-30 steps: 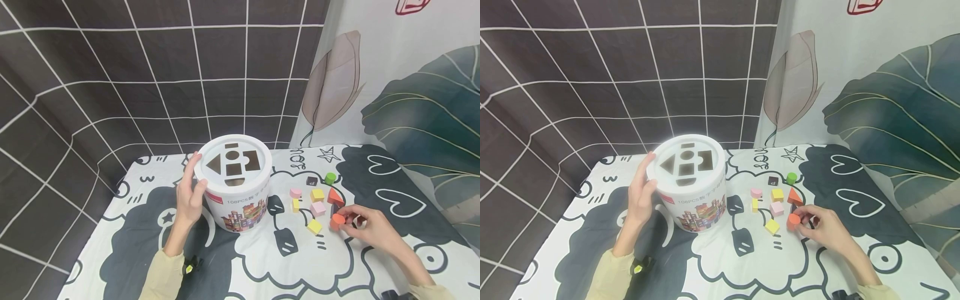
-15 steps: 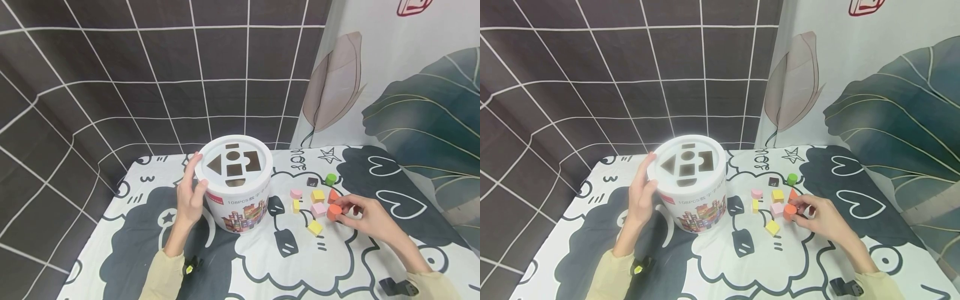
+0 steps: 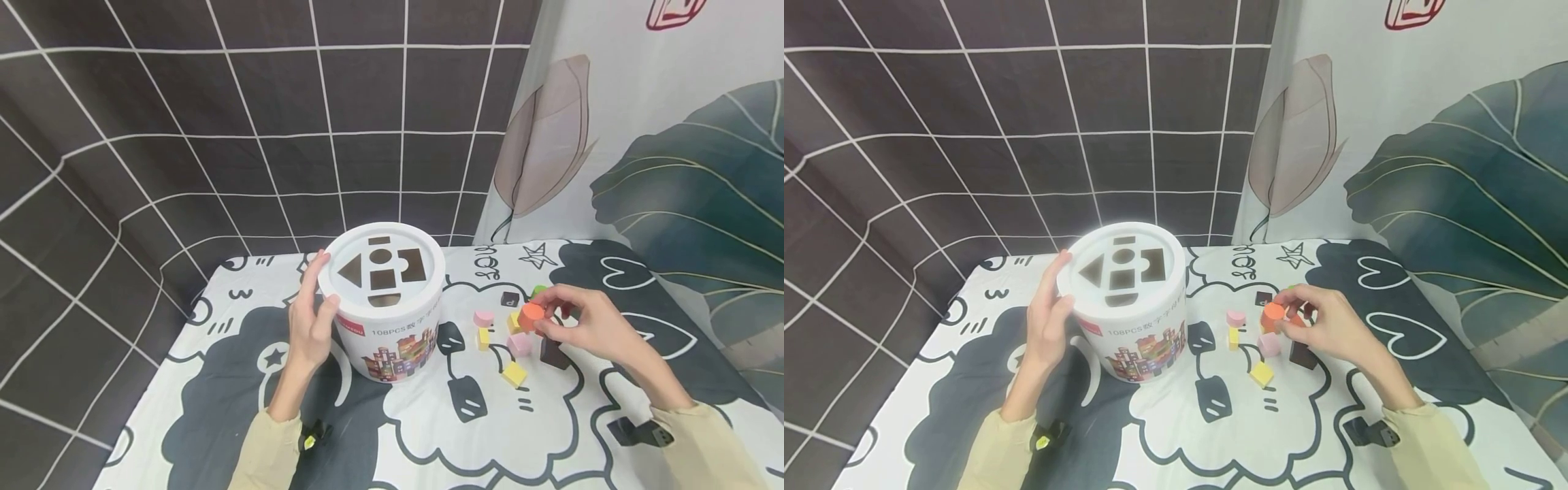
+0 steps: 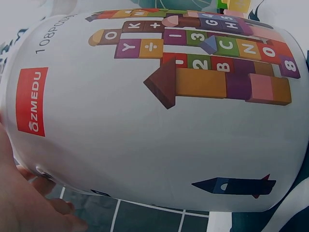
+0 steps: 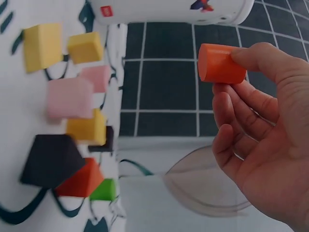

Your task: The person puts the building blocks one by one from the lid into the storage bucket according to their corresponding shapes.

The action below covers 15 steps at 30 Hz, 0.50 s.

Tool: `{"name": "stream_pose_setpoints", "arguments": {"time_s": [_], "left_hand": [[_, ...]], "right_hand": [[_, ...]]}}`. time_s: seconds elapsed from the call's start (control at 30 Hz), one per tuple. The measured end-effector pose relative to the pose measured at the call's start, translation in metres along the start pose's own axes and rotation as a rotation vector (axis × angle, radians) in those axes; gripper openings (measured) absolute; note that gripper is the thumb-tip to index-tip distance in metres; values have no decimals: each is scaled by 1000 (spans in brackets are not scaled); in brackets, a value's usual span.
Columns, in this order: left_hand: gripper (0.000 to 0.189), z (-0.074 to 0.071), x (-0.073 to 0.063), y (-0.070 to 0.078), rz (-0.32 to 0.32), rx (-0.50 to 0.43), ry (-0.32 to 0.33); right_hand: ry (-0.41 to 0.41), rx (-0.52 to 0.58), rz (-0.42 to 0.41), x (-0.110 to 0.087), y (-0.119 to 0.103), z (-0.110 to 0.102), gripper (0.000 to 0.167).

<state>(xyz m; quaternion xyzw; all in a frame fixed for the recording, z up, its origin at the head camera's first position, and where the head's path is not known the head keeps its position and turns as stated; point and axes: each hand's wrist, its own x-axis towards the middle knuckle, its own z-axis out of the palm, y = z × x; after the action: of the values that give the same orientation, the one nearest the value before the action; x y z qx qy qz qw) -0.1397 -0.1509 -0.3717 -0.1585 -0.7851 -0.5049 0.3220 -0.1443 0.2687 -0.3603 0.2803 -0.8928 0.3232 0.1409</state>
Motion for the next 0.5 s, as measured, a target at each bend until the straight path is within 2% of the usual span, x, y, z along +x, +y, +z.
{"name": "stream_pose_setpoints", "arguments": {"time_s": [0.5], "left_hand": [[62, 0, 0, 1, -4, -5, 0]], "right_hand": [[-45, 45, -45, 42, -21, -3, 36]]}}
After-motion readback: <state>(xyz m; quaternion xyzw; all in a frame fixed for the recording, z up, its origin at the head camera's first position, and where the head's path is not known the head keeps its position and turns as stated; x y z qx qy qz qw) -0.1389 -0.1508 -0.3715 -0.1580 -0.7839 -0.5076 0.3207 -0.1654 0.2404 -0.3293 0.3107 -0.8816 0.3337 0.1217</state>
